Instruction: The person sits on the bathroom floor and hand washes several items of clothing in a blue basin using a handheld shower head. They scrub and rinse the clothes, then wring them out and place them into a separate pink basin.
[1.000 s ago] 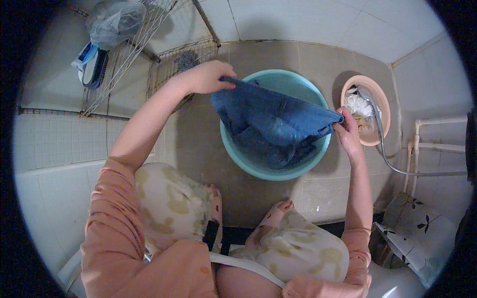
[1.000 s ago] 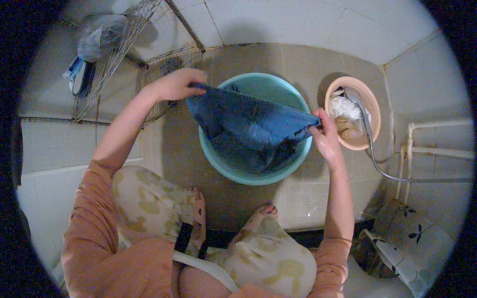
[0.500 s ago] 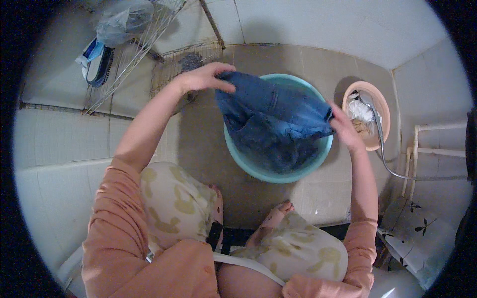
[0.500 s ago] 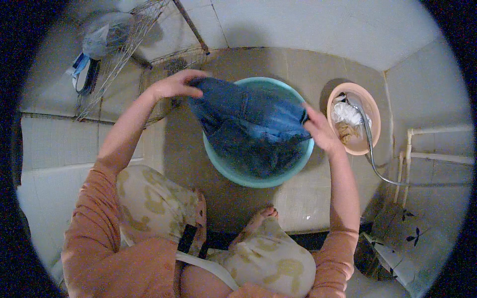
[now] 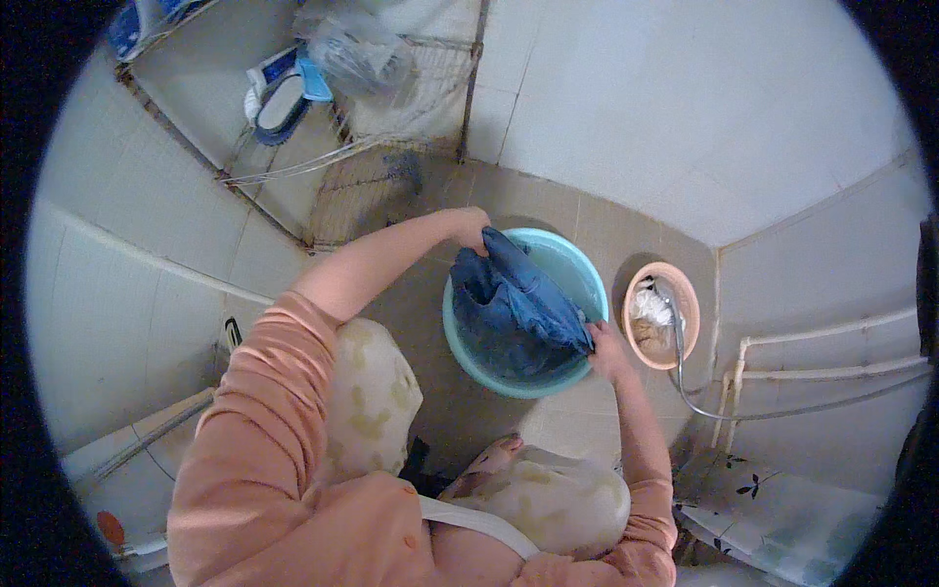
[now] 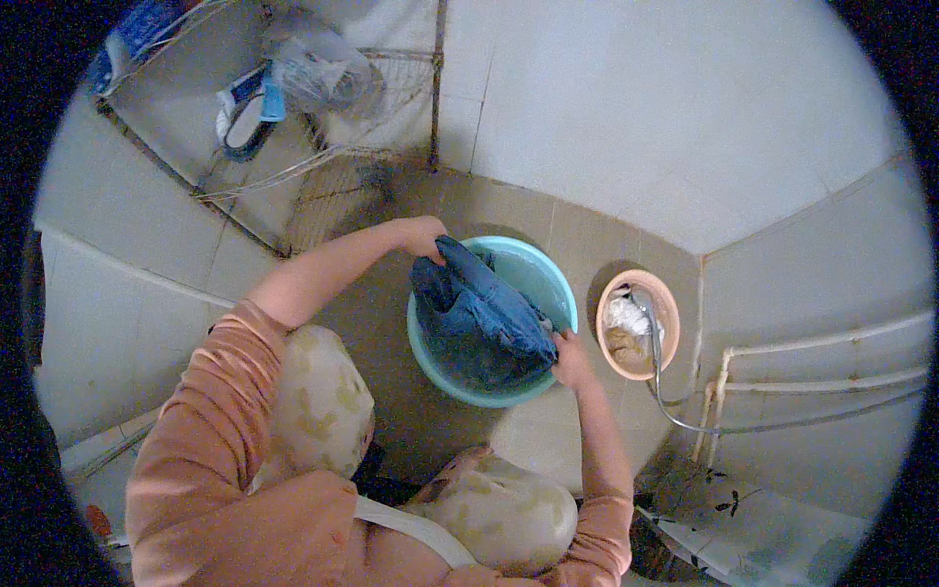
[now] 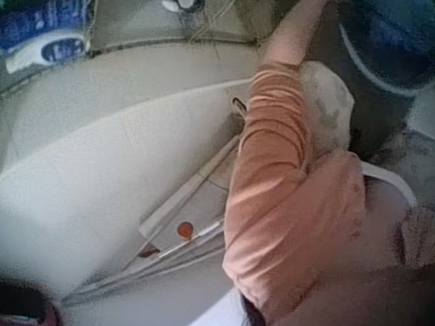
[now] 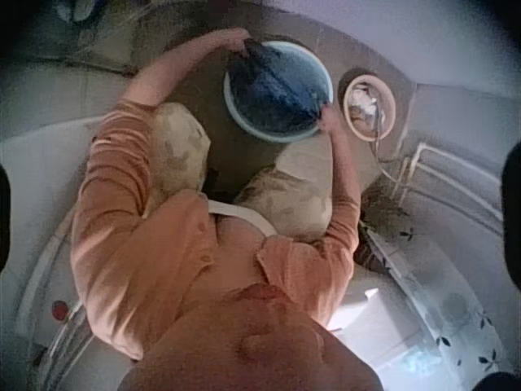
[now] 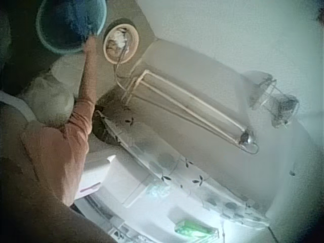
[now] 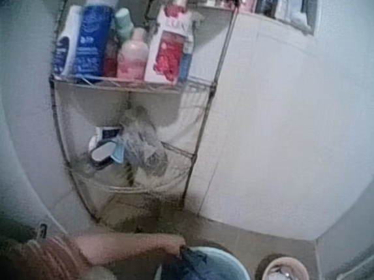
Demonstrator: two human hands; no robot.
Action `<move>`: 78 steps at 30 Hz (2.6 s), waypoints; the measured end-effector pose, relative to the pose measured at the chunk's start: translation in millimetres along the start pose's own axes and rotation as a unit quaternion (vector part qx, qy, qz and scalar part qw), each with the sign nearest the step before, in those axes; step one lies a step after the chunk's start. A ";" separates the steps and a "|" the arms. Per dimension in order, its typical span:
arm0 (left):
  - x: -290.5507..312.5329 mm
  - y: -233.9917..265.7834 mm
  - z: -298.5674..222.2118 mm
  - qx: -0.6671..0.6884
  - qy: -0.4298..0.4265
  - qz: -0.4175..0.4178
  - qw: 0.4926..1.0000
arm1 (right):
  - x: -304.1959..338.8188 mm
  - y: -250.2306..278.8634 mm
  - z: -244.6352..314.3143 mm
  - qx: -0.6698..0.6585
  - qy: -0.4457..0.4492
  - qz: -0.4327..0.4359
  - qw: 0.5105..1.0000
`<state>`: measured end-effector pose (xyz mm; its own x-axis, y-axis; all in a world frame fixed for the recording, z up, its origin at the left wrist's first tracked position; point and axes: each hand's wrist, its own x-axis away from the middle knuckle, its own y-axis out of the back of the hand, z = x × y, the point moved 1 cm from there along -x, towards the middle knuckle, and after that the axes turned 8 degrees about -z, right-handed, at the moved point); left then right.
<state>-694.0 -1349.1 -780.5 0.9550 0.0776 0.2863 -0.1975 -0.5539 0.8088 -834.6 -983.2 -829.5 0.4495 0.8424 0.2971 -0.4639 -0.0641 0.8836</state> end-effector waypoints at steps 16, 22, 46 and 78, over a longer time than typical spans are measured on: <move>21.6 57.2 -125.5 0.125 -0.102 -0.177 0.971 | 15.8 117.4 135.4 -0.351 -0.052 -0.265 0.896; 73.3 194.0 -238.5 0.299 -0.147 -0.298 0.894 | 53.9 271.7 234.0 -0.371 0.017 -0.421 0.828; -21.8 -71.9 -115.7 0.317 0.073 -0.350 0.879 | -24.3 52.3 99.9 -0.299 -0.034 -0.366 0.880; -46.2 -153.2 -62.9 -0.104 0.193 0.037 0.975 | -95.9 -37.4 73.3 0.000 -0.109 -0.019 0.994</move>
<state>-721.8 -1215.7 -885.3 0.7901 0.3712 0.4879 -0.3422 -0.3932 0.8534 -804.4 -1100.9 -864.5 0.6213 0.7087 0.3342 -0.4431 -0.0340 0.8958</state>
